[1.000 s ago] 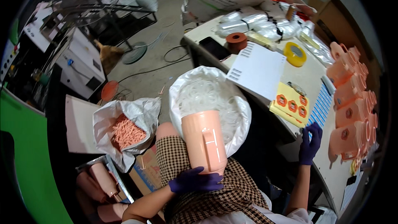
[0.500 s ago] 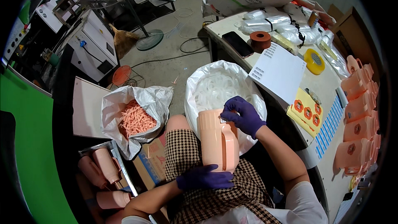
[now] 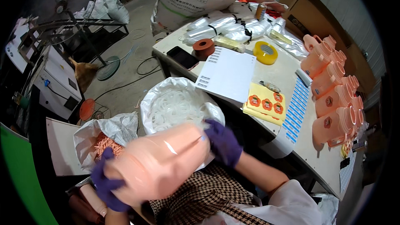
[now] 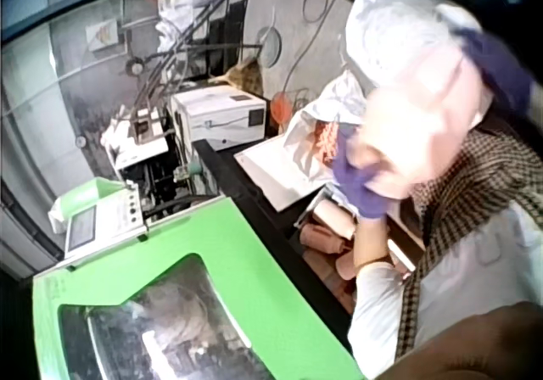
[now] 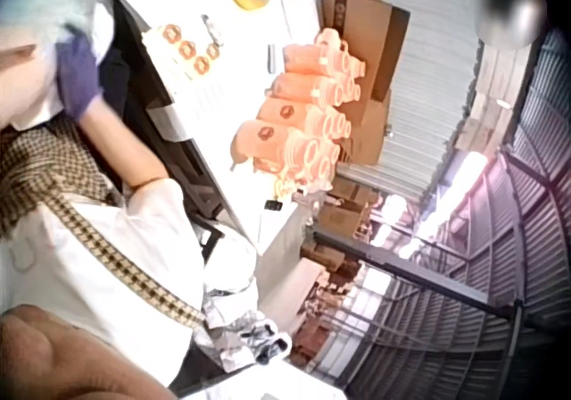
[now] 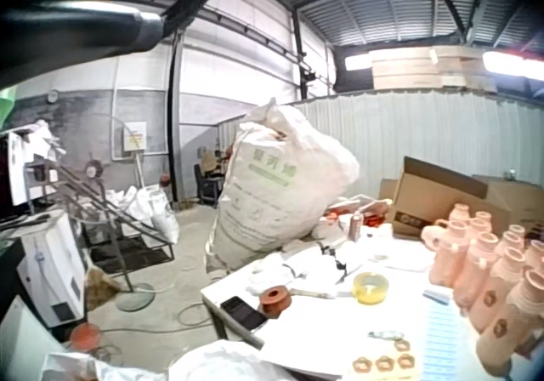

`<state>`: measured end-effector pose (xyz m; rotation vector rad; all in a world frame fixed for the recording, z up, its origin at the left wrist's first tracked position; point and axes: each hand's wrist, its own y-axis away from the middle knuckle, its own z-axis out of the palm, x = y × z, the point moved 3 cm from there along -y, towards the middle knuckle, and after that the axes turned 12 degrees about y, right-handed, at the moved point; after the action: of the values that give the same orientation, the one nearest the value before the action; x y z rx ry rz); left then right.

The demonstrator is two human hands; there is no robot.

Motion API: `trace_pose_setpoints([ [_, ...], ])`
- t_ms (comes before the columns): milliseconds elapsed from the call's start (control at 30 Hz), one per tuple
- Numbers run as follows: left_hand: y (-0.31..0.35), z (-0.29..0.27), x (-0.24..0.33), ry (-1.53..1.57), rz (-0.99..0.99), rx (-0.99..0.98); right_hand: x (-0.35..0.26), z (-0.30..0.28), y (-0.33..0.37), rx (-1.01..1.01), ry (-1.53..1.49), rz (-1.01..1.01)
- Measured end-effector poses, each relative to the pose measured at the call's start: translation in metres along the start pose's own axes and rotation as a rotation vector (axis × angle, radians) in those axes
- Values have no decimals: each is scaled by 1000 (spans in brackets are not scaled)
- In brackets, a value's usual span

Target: The person applies adhesive labels and marker annotations to plastic jugs, while periodically retrieving and cleaning components from a manufacturing machine.

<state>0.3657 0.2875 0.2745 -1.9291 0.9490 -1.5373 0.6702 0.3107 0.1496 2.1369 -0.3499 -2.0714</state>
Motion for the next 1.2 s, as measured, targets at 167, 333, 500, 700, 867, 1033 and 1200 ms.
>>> trace_pose_setpoints([
  [167, -24, 34, -129, 463, -458, 6, 2, -40, 70, -297, 628, -129],
  [333, 52, 108, -257, 550, -750, -69, -28, -174, 15, 476, 683, -236],
  [500, 32, 116, -278, 179, -635, -190, -13, -299, -72, 634, 1341, -318],
  [700, -44, 107, -222, -257, -245, -216, 0, -324, -124, 374, 803, 106],
  [867, -85, 267, -110, 34, 114, -510, 51, -359, -90, 675, 1053, -432],
  [1033, -44, 415, -57, 95, 268, -826, 12, -342, -53, 747, 502, -527],
  [1200, -5, 456, -96, -5, 199, -815, -12, -316, 38, 740, 1275, -399],
])
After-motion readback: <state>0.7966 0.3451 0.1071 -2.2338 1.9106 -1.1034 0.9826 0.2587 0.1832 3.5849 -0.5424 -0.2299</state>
